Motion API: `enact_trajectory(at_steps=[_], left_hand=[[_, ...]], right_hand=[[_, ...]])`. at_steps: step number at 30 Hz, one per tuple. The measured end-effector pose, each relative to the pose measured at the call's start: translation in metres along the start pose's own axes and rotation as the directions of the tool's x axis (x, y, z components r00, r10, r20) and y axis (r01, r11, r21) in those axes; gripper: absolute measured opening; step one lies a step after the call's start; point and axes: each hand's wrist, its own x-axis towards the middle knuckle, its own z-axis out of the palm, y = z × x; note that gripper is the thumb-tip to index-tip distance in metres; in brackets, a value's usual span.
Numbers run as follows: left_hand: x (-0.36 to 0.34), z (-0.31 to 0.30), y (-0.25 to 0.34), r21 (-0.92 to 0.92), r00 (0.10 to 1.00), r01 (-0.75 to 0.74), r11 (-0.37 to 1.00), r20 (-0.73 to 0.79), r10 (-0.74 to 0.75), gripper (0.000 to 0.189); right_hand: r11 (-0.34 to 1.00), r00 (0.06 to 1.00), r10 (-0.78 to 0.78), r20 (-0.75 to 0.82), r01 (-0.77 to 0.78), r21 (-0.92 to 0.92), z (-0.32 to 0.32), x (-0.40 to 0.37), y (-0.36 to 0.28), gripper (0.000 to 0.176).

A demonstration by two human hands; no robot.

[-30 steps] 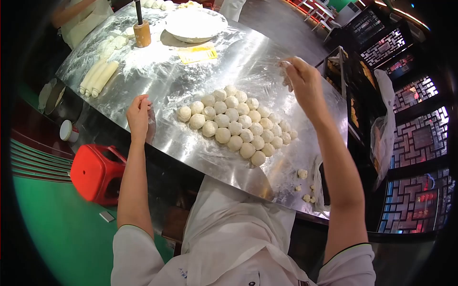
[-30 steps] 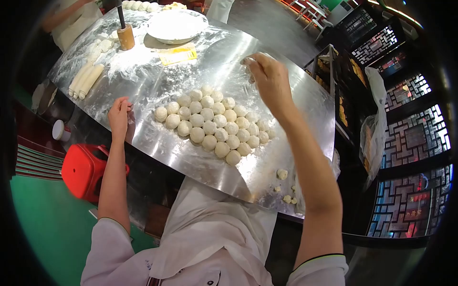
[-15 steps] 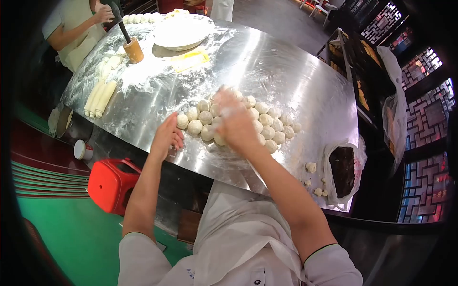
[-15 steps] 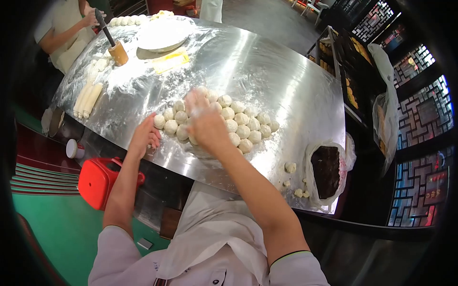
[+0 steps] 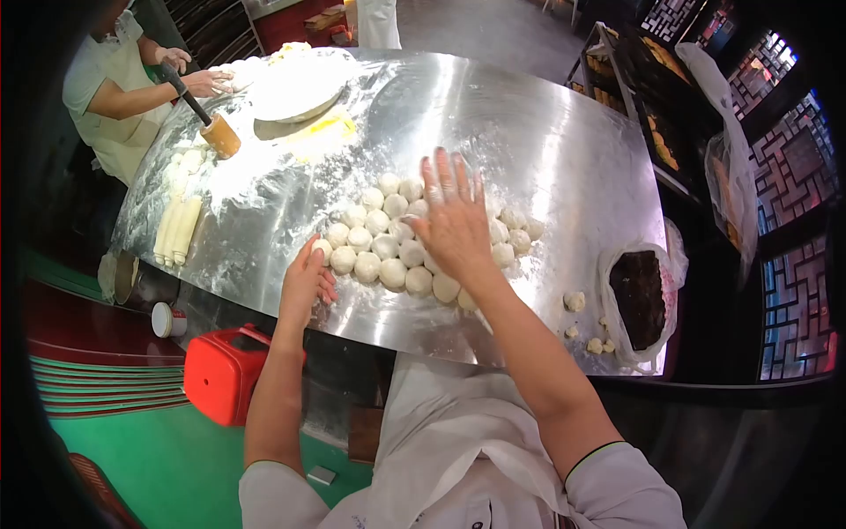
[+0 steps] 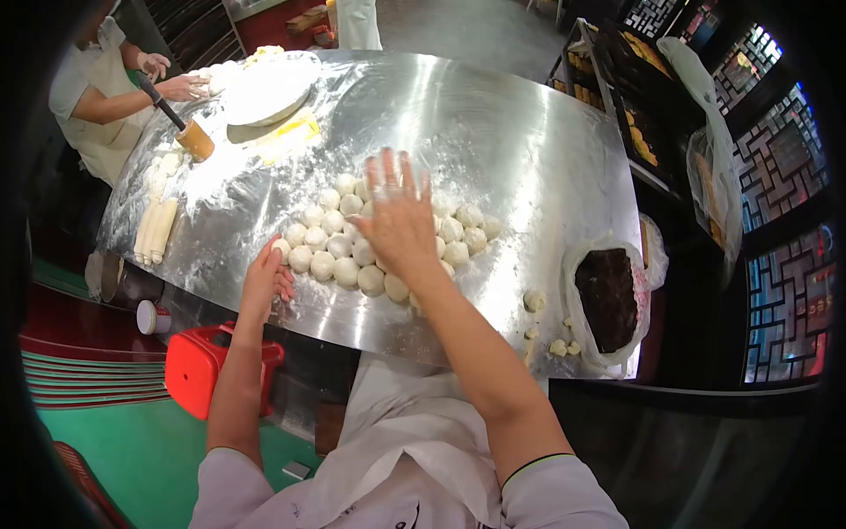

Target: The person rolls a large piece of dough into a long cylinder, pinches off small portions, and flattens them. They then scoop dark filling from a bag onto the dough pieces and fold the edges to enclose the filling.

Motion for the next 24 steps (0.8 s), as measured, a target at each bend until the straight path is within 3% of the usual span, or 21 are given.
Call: enact_trajectory(at_steps=[1,3,7,9,10,11,13,15,16,17,18,19,21,22,23,24], left_hand=[[-0.001,-0.001,-0.004,0.01,1.0,-0.013,1.0,-0.005,0.013,0.055],[0.008,0.001,0.004,0.021,0.997,-0.072,0.997,0.002,0.072,0.055],[0.0,0.0,0.005,0.016,1.0,0.002,1.0,-0.013,-0.001,0.054],[0.002,-0.001,0.002,0.013,0.999,-0.037,0.999,0.001,0.037,0.054],[0.001,-0.002,-0.001,0.013,0.999,-0.034,0.999,0.003,0.034,0.054],[0.001,-0.002,-0.002,0.018,1.0,-0.024,1.0,-0.005,0.024,0.053],[0.004,-0.002,0.002,0.021,0.999,-0.031,0.999,-0.013,0.031,0.053],[0.003,-0.002,0.001,0.013,1.0,-0.011,1.0,-0.002,0.011,0.053],[0.004,-0.002,0.002,0.012,1.0,-0.012,1.0,-0.003,0.012,0.053],[0.004,-0.002,0.003,0.019,1.0,-0.007,1.0,-0.004,0.007,0.053],[0.003,-0.002,0.003,0.026,1.0,-0.002,1.0,-0.005,0.002,0.053],[0.001,-0.002,0.0,0.031,1.0,0.005,1.0,-0.001,-0.005,0.053],[0.005,-0.002,0.001,0.04,1.0,-0.004,0.999,-0.014,0.004,0.053],[0.008,0.0,0.003,0.04,1.0,-0.016,0.999,-0.006,0.016,0.053],[0.006,-0.001,0.003,0.03,1.0,-0.012,0.999,-0.007,0.012,0.053],[0.003,-0.003,0.001,0.026,1.0,-0.001,1.0,-0.001,0.001,0.054]], right_hand=[[0.998,0.941,0.062,0.334,-0.056,-0.028,0.018,-0.023,0.02,0.08],[0.999,0.905,0.025,0.424,-0.035,0.016,0.011,-0.023,0.024,0.08],[0.992,0.922,0.109,0.373,-0.122,0.011,-0.025,-0.016,0.025,0.08],[0.981,0.986,0.163,0.037,-0.158,-0.112,-0.043,-0.031,0.029,0.081],[0.974,0.956,0.215,0.199,-0.195,-0.115,-0.018,-0.045,0.027,0.08],[0.972,0.956,0.221,0.193,-0.201,-0.119,-0.004,-0.06,0.035,0.08],[0.984,0.888,0.158,0.432,-0.102,-0.149,-0.009,-0.059,0.038,0.077],[0.988,0.896,0.144,0.42,-0.104,-0.116,-0.022,-0.057,0.055,0.074],[0.97,0.947,0.241,0.212,-0.233,-0.066,-0.03,-0.054,0.063,0.072],[0.938,0.938,0.347,0.004,-0.347,0.012,-0.035,-0.057,0.07,0.07],[0.932,0.926,0.361,-0.113,-0.362,0.015,-0.037,-0.062,0.077,0.067],[0.929,0.923,0.369,-0.109,-0.37,0.014,-0.027,-0.07,0.079,0.067],[0.958,0.94,0.271,0.206,-0.244,-0.147,-0.01,-0.083,0.081,0.065],[0.959,0.928,0.272,0.255,-0.24,-0.149,-0.012,-0.083,0.084,0.061],[0.958,0.928,0.275,0.252,-0.243,-0.15,-0.014,-0.083,0.09,0.061],[0.939,0.936,0.335,0.104,-0.341,0.045,-0.02,-0.085,0.098,0.057]])
